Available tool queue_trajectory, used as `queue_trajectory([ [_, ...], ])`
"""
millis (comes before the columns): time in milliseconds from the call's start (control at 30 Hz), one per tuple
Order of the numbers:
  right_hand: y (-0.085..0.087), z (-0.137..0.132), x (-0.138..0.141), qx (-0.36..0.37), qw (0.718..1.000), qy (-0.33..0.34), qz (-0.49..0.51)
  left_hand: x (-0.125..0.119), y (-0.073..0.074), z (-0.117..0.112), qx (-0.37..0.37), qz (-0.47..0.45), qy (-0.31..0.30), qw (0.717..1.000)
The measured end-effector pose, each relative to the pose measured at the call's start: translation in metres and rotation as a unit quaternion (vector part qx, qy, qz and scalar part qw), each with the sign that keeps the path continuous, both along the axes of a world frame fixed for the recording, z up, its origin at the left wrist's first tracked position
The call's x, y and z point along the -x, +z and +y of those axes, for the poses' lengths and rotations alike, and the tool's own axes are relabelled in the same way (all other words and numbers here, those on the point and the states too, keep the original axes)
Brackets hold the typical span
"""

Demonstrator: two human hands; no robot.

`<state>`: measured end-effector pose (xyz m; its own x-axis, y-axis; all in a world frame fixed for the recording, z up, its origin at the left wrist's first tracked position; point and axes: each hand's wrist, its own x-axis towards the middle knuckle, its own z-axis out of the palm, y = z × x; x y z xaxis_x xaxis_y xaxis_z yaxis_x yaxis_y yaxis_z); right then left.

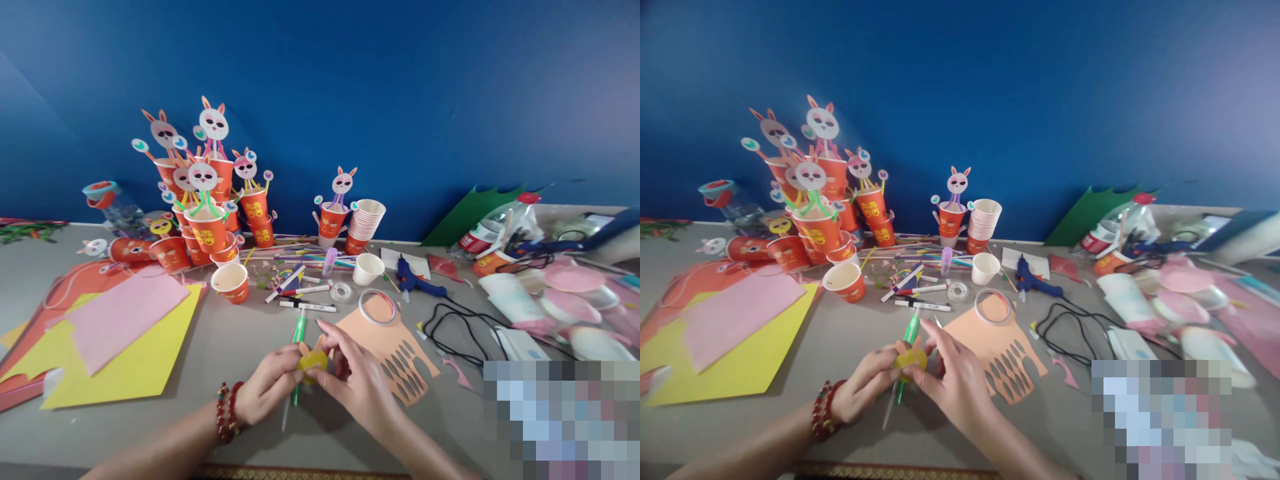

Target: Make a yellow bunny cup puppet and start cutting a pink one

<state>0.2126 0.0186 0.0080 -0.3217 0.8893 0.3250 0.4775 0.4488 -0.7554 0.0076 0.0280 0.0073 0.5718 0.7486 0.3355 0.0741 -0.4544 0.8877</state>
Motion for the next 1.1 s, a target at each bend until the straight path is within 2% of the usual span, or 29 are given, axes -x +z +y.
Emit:
queue_trajectory([
  [67, 0.000, -0.001, 0.002, 0.063, 0.996, 0.005, 0.063, 0.001, -0.002, 0.001, 0.004, 0.003, -0.003, 1.000],
  [133, 0.000, -0.002, 0.005, 0.088, 0.990, 0.003, 0.106, 0.001, -0.005, 0.002, 0.011, 0.007, 0.008, 1.000],
  [267, 0.000, -0.003, 0.008, 0.088, 0.987, 0.006, 0.134, -0.002, -0.010, 0.002, 0.033, 0.015, 0.042, 0.998],
  [433, -0.007, -0.004, 0.006, 0.079, 0.988, 0.019, 0.131, -0.006, -0.009, -0.001, 0.063, 0.011, 0.078, 0.995],
  [700, -0.010, 0.000, 0.008, 0.046, 0.991, -0.013, 0.123, -0.006, -0.016, 0.000, 0.191, -0.043, 0.075, 0.978],
  [800, -0.011, 0.002, 0.008, 0.016, 0.994, -0.030, 0.106, -0.006, -0.017, 0.000, 0.217, -0.044, 0.076, 0.972],
  [933, -0.008, 0.003, 0.004, -0.112, 0.991, -0.071, 0.029, -0.008, -0.018, 0.001, 0.251, -0.061, 0.099, 0.961],
  [1000, -0.004, 0.004, 0.003, -0.166, 0.984, -0.050, -0.032, -0.009, -0.019, 0.002, 0.261, -0.062, 0.105, 0.958],
  [1100, 0.000, 0.006, 0.004, -0.192, 0.977, -0.016, -0.091, -0.010, -0.019, 0.002, 0.246, -0.044, 0.104, 0.963],
])
